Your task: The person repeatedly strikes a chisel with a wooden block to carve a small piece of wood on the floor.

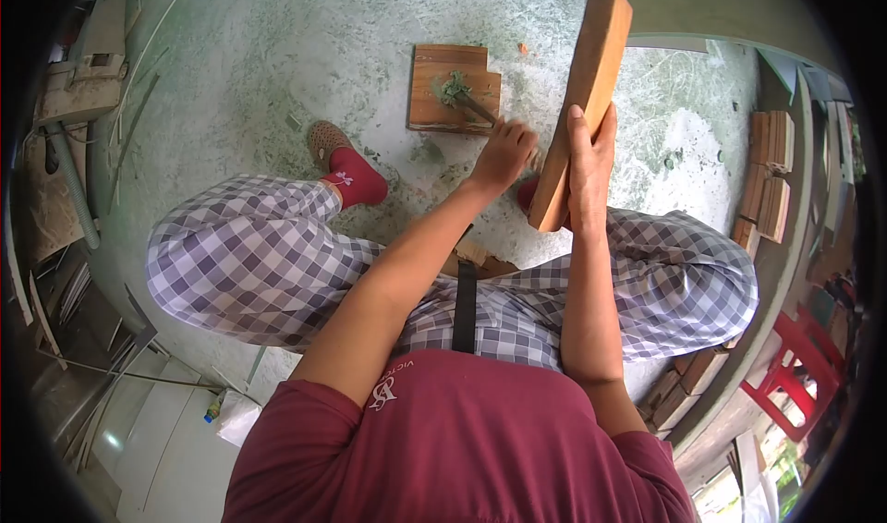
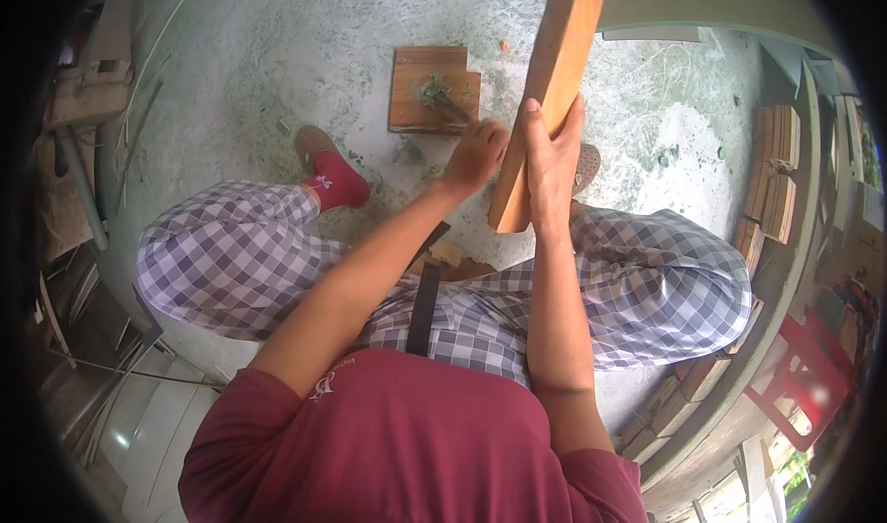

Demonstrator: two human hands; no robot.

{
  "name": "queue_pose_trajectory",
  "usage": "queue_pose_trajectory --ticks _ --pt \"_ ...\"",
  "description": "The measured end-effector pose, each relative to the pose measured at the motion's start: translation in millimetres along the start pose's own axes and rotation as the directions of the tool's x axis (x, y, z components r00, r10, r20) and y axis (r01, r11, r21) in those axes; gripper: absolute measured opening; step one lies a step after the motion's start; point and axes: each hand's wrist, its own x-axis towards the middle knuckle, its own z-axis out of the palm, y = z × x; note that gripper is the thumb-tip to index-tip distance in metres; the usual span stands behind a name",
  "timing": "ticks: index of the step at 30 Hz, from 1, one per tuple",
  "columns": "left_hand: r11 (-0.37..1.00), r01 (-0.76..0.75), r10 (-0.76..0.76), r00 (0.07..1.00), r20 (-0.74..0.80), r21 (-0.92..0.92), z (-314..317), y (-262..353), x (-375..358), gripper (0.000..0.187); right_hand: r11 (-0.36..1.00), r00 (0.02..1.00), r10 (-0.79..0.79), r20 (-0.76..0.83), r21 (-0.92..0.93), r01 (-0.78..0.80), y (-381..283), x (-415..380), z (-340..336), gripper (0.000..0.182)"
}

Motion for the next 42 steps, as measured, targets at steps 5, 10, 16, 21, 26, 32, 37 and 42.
queue_pose_trajectory --ticks 5,10,16,21,26,32,37,42 --pt "1.0 -0.029 0.028 1.0 0.013 0.012 -8 -7 -4 0.032 0.999 0.999 0.037 -0.003 0.034 -0.037 2 0 -3 0.057" --pt "0.949 0.306 -0.317 0.92 -0.229 -0.08 -44 -7 42 0.042 0.998 0.998 0.053 0.033 0.044 -0.055 10 -2 2 0.061" --pt "0.648 0.464 -0.726 0.615 -0.306 -0.604 -94 -53 65 0.027 0.996 0.996 0.083 0.046 0.032 -0.084 7 -4 3 0.067" --pt "0.613 0.416 -0.749 0.575 -0.328 -0.672 -97 -61 68 0.026 0.995 0.994 0.103 0.043 0.013 -0.103 8 -4 2 0.076" --pt "0.597 0.47 -0.748 0.618 -0.24 -0.65 -98 -49 68 0.027 0.997 0.997 0.07 0.023 -0.035 -0.07 15 -3 1 0.075" --pt "0.716 0.558 -0.649 0.753 -0.106 -0.418 -99 -46 79 0.039 0.996 0.997 -0.06 0.039 -0.06 0.062 -29 -11 5 0.086" --pt "0.803 0.543 -0.564 0.825 -0.02 -0.244 -91 -48 80 0.04 0.964 0.967 -0.251 0.052 -0.08 0.254 -42 -20 15 0.088" --pt "0.79 0.566 -0.581 0.814 0.005 -0.237 -87 -44 76 0.042 0.885 0.951 -0.018 0.31 -0.437 0.159 -8 -10 29 0.086"
